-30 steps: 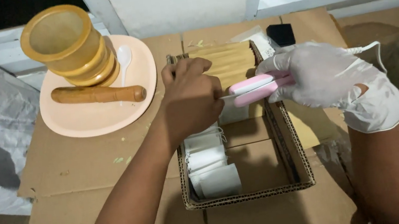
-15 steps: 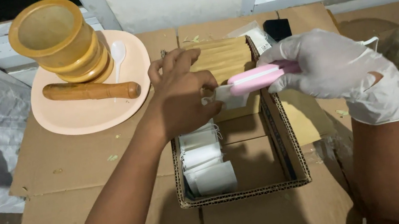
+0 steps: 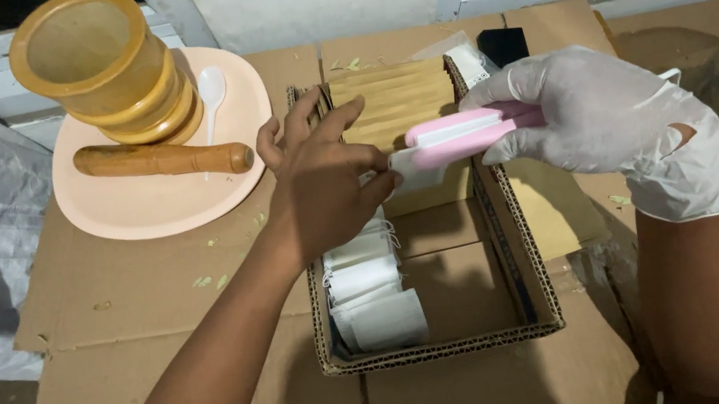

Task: The person places small tea bags into brown envelopes, sometimes using a small pink heating tool to seal the envelopes.

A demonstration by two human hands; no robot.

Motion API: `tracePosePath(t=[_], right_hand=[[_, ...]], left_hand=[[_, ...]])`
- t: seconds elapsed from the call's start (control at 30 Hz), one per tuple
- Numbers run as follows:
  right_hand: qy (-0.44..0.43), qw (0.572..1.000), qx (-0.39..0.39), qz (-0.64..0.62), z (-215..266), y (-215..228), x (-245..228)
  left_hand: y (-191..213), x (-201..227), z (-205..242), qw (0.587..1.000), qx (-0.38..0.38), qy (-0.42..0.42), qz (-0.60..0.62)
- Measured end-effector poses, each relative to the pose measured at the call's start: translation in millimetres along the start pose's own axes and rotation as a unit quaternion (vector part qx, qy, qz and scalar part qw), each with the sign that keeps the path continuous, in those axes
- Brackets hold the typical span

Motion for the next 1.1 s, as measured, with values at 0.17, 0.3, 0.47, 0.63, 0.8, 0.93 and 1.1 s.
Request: tracePosePath(t=[0.17,0.3,0.47,0.63,0.8,0.93,1.1], right_hand=[[0.039,0.998,-0.012,-0.054,-2.9,-7.0,-3.8],[0.026,0.998,-0.024,-0.058,-6.5,-12.9,-0.6],[-0.003,0.997,-0.020,-0.069,-6.1,-21.6,0.3],[0.079,0.992,-0.022,-0.091,-11.2,-20.7,-4.5],[0.048,0.993,-0.018,-0.110,-9.8,-19.5,-1.3],[0.106,0.987,-0.018,-0.119,-9.2,-19.2,-7.9],[0.077,0.993,-0.017,-0.085,-10.7,-19.9,0.3]], left_hand=[[-3.6,-4.6,-2.0,0.998,-0.026,0.056,0.024],[-3.4,-4.4,-1.7,0.999,-0.015,0.039,0.031],[-3.9,-4.5,-2.9,0.995,-0.044,0.064,0.065],[-7.8,-7.5,-4.6,0.996,-0.045,0.060,0.045],[-9.1,-9.3,-3.9,0.998,-0.026,0.034,0.035],[-9.1,-7.1,-3.7,0.998,-0.036,0.038,0.031],[-7.2,-7.5,-4.0,0.998,-0.020,0.041,0.049]])
Point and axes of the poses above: each hand's wrist, its own z-axis away from the middle knuckle, its own y-axis out of the back of the hand, x = y × z, the point moved 8 cm from there along -z, towards the middle knuckle, and after that the axes turned 10 degrees about x, right-handed, at the moved point
